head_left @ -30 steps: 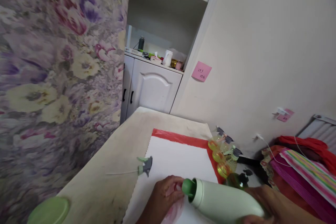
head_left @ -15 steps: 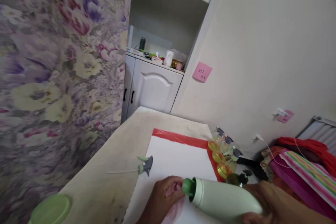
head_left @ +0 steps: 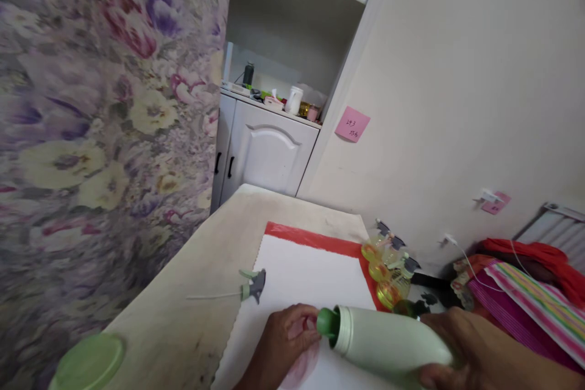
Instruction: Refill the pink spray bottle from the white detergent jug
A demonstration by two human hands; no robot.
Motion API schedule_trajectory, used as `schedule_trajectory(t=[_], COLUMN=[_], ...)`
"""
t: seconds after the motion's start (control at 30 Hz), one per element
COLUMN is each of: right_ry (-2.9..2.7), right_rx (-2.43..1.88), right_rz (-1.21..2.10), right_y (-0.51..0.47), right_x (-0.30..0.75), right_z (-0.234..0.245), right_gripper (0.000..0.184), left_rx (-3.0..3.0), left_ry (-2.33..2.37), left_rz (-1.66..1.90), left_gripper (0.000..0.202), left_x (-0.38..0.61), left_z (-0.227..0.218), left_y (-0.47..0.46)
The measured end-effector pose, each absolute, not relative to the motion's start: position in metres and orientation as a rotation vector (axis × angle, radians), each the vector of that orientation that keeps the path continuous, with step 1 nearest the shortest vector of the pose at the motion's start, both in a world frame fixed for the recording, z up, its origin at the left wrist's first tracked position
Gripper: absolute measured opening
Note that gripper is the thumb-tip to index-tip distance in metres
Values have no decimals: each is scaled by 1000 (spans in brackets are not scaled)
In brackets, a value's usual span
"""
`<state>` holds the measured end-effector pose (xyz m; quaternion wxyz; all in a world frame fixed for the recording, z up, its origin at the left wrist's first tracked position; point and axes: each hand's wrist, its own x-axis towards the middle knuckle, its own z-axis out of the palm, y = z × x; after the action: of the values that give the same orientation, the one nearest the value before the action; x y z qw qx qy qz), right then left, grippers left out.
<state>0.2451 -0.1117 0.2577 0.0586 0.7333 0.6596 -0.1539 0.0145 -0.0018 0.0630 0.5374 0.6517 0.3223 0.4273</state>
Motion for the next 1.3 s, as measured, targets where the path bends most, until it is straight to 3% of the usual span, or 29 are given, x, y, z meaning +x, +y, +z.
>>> schedule_trajectory(t=[1.3], right_ry=[1990], right_rx=[2197], right_rz=[-382], right_y=[-112], right_x=[240], right_z=[266], right_gripper=[27], left_rx=[1599], left_ry=[733], left_rz=[997], left_gripper=[24], left_x=[10], left_z=[65], left_y=[-1])
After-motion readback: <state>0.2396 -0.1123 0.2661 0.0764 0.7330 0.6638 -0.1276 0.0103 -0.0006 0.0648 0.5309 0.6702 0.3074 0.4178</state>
